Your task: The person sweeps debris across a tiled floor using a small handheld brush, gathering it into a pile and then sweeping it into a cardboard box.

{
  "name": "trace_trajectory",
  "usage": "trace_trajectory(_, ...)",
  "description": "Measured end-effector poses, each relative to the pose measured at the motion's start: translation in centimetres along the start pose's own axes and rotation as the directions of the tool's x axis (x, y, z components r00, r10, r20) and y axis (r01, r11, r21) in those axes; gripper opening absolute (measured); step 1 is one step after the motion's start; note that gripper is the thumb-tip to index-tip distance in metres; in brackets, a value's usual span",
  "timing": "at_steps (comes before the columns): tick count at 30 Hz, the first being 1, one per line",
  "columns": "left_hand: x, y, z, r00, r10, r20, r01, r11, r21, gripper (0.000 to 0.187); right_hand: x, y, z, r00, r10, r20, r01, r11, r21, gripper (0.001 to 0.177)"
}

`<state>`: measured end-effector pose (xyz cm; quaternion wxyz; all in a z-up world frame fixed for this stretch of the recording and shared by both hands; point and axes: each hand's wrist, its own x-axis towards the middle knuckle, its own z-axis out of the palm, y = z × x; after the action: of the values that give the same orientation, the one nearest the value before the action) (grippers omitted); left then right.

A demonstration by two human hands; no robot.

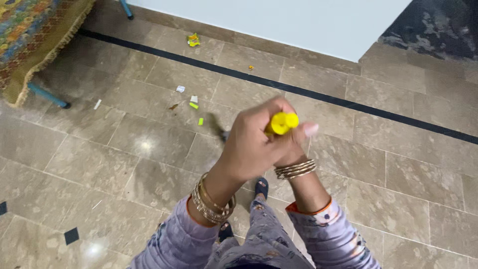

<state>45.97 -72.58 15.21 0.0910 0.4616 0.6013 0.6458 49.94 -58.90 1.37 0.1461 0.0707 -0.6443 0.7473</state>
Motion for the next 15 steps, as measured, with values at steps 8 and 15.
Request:
trace_trajectory(8,5.8,-12.1,2.7,0.975,-0.104,-0.196,0.060,0.974,-0.217,0.039,7.9,0.7,-8.7,0.912,0.379,-0.155,-0.284,0.311,-0.907,0.021)
trace_trajectory(15,8.2,-24.3,4.5,0.930,-0.319,-0.184,0.290,0.942,-0.168,0.040,8.0,21.6,-19.4,0.920,0.378,-0.104,-0.250,0.362,-0.898,0.032)
